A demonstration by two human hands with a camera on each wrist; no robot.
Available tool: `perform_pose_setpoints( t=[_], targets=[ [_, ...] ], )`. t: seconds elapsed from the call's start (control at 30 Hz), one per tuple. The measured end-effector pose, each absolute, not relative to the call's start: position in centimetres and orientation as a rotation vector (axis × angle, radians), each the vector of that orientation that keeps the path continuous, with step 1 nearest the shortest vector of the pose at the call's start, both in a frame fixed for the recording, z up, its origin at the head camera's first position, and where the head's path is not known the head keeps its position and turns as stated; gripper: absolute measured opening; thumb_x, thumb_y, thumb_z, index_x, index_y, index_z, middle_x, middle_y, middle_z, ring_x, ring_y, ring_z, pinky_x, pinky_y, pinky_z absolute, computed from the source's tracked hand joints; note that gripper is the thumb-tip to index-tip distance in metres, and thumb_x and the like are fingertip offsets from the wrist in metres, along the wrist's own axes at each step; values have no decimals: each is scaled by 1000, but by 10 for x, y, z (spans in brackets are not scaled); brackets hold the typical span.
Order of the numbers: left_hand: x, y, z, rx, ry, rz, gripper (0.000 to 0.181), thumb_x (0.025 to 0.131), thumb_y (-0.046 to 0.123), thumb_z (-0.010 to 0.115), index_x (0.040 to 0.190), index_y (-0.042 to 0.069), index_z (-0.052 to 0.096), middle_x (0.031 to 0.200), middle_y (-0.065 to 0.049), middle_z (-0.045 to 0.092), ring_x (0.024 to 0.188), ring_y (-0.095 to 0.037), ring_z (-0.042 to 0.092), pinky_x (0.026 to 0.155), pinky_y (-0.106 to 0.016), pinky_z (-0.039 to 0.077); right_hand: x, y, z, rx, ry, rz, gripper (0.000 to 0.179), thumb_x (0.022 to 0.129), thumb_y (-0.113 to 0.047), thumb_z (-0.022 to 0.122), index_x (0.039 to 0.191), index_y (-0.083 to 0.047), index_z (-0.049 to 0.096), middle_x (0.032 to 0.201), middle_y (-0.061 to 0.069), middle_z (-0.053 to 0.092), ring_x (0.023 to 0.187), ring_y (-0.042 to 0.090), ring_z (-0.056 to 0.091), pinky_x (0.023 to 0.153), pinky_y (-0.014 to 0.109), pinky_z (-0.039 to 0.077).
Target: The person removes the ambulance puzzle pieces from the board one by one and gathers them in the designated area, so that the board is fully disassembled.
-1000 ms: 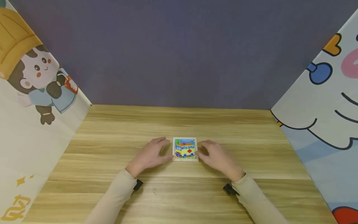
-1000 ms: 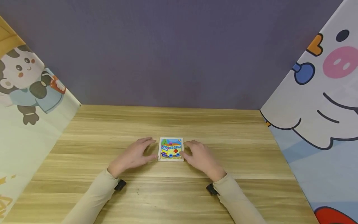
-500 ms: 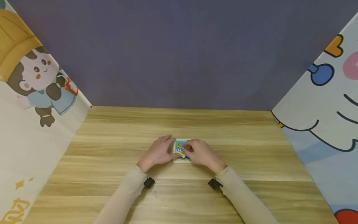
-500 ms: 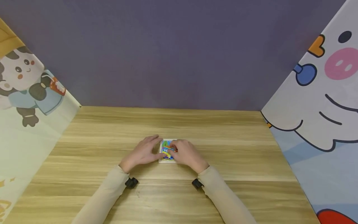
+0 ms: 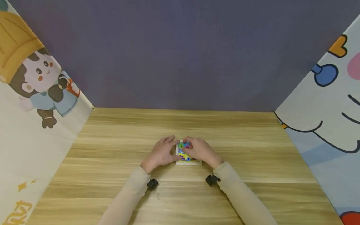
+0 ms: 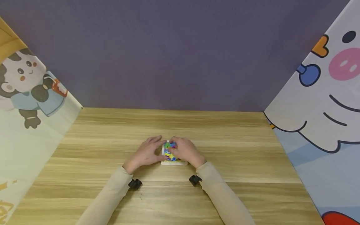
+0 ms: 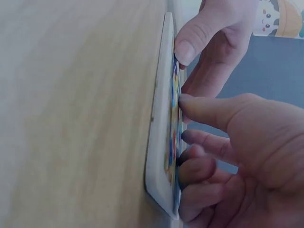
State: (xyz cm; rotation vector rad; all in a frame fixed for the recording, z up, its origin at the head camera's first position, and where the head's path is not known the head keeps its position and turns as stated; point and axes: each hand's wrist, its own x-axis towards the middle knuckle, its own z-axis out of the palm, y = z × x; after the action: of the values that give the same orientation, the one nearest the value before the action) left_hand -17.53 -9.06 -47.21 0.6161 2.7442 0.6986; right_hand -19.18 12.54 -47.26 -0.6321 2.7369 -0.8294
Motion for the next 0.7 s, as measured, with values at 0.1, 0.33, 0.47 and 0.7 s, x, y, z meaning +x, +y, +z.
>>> perform_pose_setpoints(
  t=[0.1,0.33,0.47,0.7],
  targets=[
    [-175,-89,-472,607,2756,700,78,95,50,76,159,13,51,173,-20,32,158,-47,30,129,-67,24,-195,125,-473,-634,2717,-878,40,100,-33,77,131,-8,70,73,-2,61,57,8,49,54,23,42],
    [-176,-85,-471,552,2793,713,75,92,48,81,153,12,57,169,-21,39,156,-47,35,126,-68,31,-204,124,-476,-584,2638,-936,42,95,-41,81,124,-13,68,69,-1,57,54,9,46,52,24,39],
    [-177,-83,-472,533,2793,707,76,91,47,84,153,13,57,170,-20,39,156,-47,35,126,-68,31,-207,126,-476,-526,2582,-951,46,90,-44,85,122,-17,66,74,0,58,57,11,47,54,26,38],
    [-176,-81,-471,549,2796,709,72,90,46,84,151,17,60,169,-21,40,155,-48,36,124,-69,32,-210,126,-476,-438,2559,-926,50,86,-46,89,121,-21,64,79,1,61,60,14,53,56,29,42]
  ],
)
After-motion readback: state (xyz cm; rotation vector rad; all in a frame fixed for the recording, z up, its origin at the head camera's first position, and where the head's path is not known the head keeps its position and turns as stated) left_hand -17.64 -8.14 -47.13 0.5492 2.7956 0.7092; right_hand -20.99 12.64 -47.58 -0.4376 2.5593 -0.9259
